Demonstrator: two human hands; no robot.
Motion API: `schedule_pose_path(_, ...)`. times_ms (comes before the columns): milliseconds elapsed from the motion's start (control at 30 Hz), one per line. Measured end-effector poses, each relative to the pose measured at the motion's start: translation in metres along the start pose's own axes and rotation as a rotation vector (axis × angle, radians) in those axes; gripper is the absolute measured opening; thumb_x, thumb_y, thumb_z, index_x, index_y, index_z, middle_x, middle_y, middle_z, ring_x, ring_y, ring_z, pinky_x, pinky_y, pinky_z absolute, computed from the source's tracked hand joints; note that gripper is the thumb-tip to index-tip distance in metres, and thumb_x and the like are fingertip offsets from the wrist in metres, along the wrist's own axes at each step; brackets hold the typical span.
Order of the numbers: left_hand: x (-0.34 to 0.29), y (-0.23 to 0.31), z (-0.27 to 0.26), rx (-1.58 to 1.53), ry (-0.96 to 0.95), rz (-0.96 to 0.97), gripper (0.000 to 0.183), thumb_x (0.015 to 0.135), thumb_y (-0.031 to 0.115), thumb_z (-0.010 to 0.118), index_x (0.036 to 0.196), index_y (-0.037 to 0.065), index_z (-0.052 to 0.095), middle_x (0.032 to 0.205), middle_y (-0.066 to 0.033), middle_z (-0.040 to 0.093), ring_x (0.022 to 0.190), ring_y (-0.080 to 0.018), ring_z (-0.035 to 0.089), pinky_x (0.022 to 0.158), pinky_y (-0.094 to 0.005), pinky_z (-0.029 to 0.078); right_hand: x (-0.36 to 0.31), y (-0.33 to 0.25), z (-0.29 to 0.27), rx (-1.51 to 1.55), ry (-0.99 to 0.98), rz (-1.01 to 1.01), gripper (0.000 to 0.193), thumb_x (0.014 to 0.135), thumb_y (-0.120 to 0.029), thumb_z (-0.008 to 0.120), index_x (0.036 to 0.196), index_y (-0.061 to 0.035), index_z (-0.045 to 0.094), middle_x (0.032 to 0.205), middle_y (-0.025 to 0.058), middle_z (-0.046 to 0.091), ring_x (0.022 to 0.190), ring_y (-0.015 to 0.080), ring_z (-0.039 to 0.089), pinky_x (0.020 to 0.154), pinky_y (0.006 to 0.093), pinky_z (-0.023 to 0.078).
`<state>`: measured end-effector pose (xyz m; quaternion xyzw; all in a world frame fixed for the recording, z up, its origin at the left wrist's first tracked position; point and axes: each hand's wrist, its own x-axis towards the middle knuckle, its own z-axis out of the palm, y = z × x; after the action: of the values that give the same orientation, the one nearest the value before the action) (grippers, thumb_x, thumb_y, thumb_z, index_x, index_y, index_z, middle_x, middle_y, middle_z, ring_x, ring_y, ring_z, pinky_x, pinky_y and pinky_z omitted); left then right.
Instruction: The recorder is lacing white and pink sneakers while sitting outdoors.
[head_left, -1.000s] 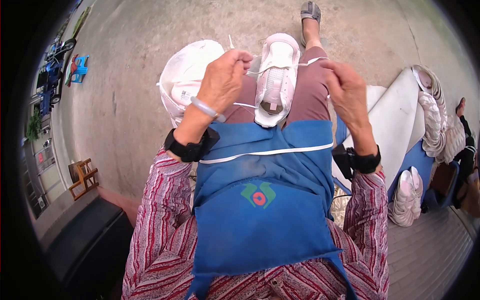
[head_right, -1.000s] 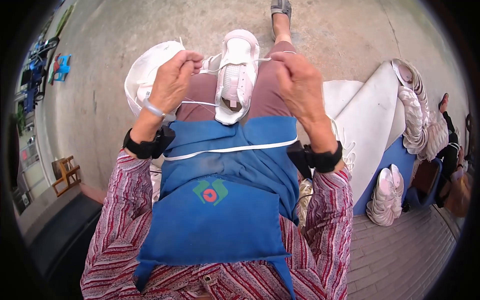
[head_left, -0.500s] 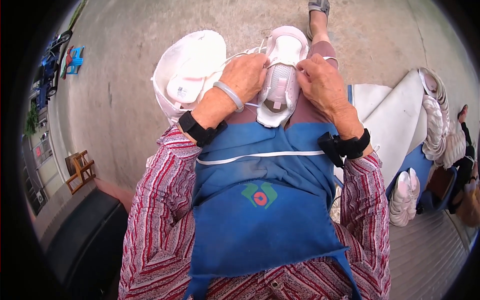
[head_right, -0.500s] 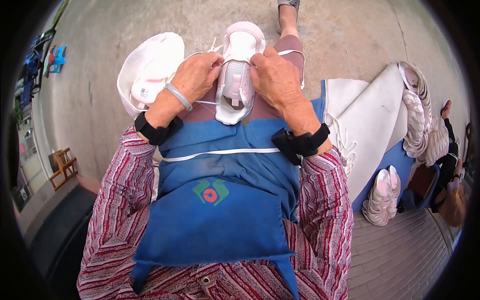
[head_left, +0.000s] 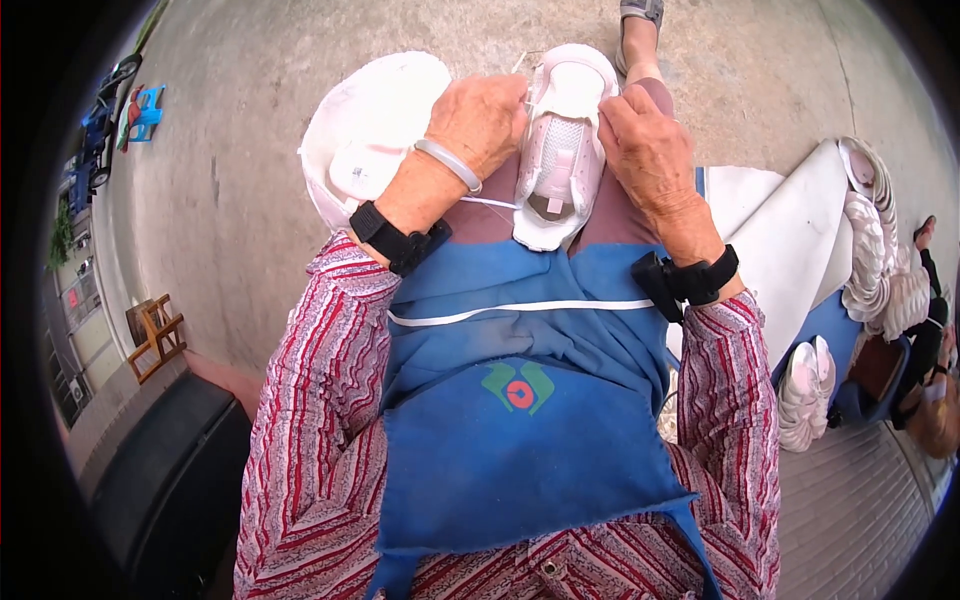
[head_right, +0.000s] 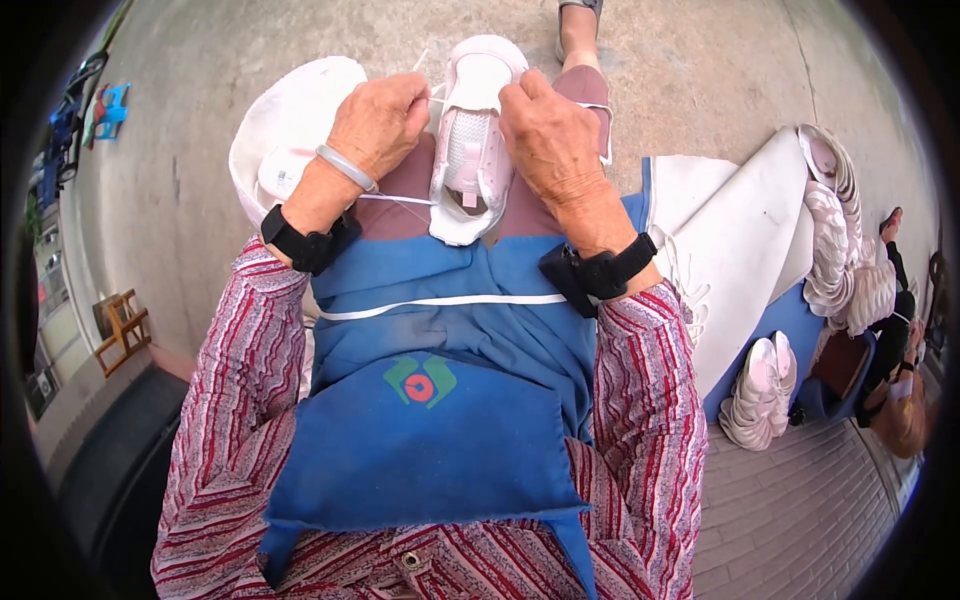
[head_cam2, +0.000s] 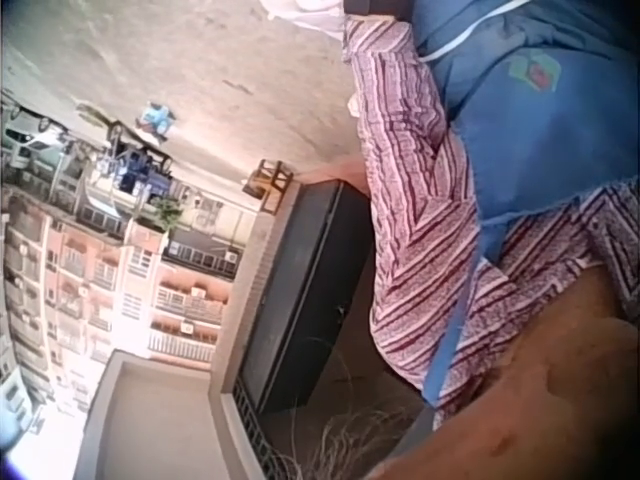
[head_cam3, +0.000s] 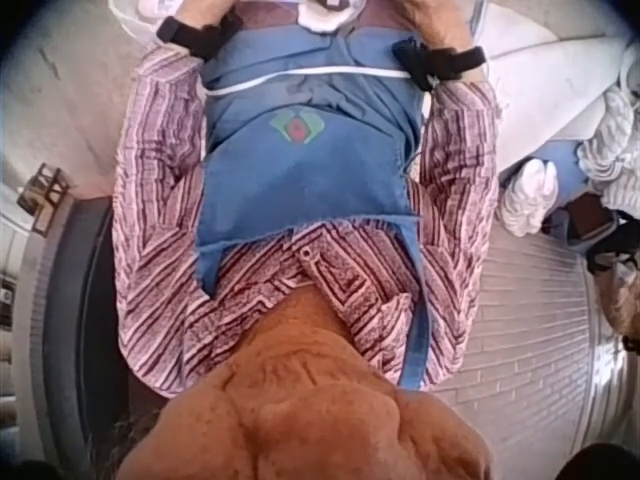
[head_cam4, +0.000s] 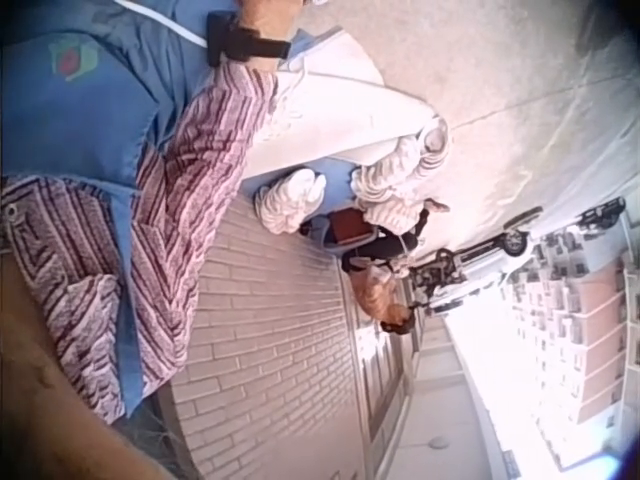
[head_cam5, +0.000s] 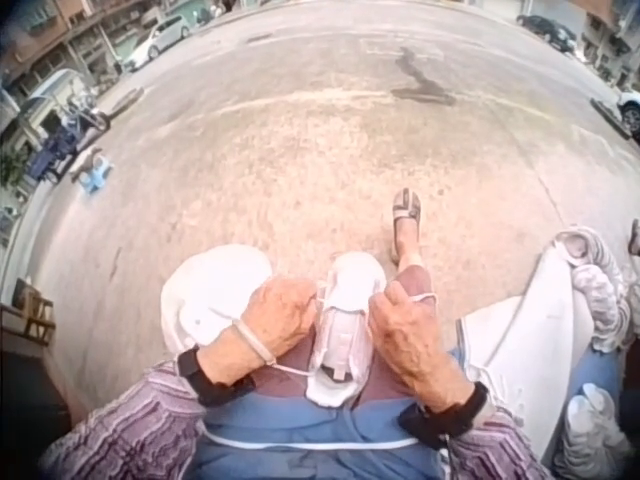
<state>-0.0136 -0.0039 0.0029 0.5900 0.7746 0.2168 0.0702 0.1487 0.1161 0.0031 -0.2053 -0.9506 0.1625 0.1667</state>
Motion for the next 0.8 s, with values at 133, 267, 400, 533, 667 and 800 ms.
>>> schedule_pose_path(133,0.0,0.003,0.0,0.126,-0.053,-0.02,0.009,0.078,0.012,0.052,0.075,0.004,0.056,0.068,-0.0157,0.059,0.068,-0.0341,0.058,0.062,-0.0429,0.046,-0.005,0.005,0.008,-0.04,-0.026,-0.067,0.004,0.078,-0.01,0.056,0.077,-0.0063,0.055,0.077,0.0072,0.052,0.069,0.0258,0.06,0.057,0.0353,0.048)
schedule_pose_path(267,0.004,0.009,-0.001,0.182,-0.239,-0.092,0.011,0.079,0.013,0.052,0.077,0.004,0.058,0.071,-0.0159,0.06,0.071,-0.0341,0.059,0.062,-0.0428,0.047,-0.01,0.008,0.007,0.11,-0.032,0.053,0.012,0.082,-0.008,0.052,0.092,-0.0066,0.058,0.085,0.0098,0.056,0.075,0.0286,0.061,0.062,0.0371,0.05)
schedule_pose_path(400,-0.006,-0.001,0.004,0.11,-0.206,-0.096,0.014,0.08,0.015,0.053,0.083,0.005,0.061,0.075,-0.0152,0.062,0.07,-0.0343,0.059,0.063,-0.0431,0.047,-0.019,0.005,-0.002,0.218,0.004,0.075,0.022,0.087,-0.007,0.049,0.109,-0.0094,0.054,0.09,0.011,0.059,0.074,0.0287,0.06,0.064,0.0352,0.049)
schedule_pose_path(533,-0.012,-0.001,-0.007,-0.049,0.001,-0.055,0.021,0.086,0.014,0.05,0.102,0.004,0.058,0.078,-0.0121,0.063,0.07,-0.0293,0.061,0.064,-0.0369,0.048,-0.028,0.002,-0.016,0.493,-0.076,0.332,0.027,0.086,-0.005,0.049,0.113,-0.0074,0.051,0.089,0.0133,0.062,0.076,0.0288,0.06,0.067,0.0352,0.048)
schedule_pose_path(667,-0.025,0.021,-0.032,-0.426,-0.048,-0.358,0.024,0.091,0.012,0.045,0.111,0.0,0.052,0.076,-0.0085,0.063,0.067,-0.0161,0.06,0.063,-0.0271,0.048,-0.033,0.006,-0.014,0.47,-0.17,0.28,0.017,0.084,-0.005,0.051,0.1,-0.0038,0.058,0.087,0.0164,0.063,0.082,0.0344,0.06,0.072,0.0382,0.048)
schedule_pose_path(800,-0.034,0.024,-0.025,-0.584,-0.125,-0.479,0.024,0.093,0.014,0.043,0.109,-0.001,0.052,0.076,-0.0068,0.062,0.065,-0.0115,0.058,0.063,-0.0248,0.048,-0.029,0.003,-0.008,0.495,-0.108,0.201,0.012,0.083,-0.006,0.053,0.092,-0.0023,0.061,0.088,0.0172,0.062,0.082,0.0341,0.06,0.071,0.0374,0.048)
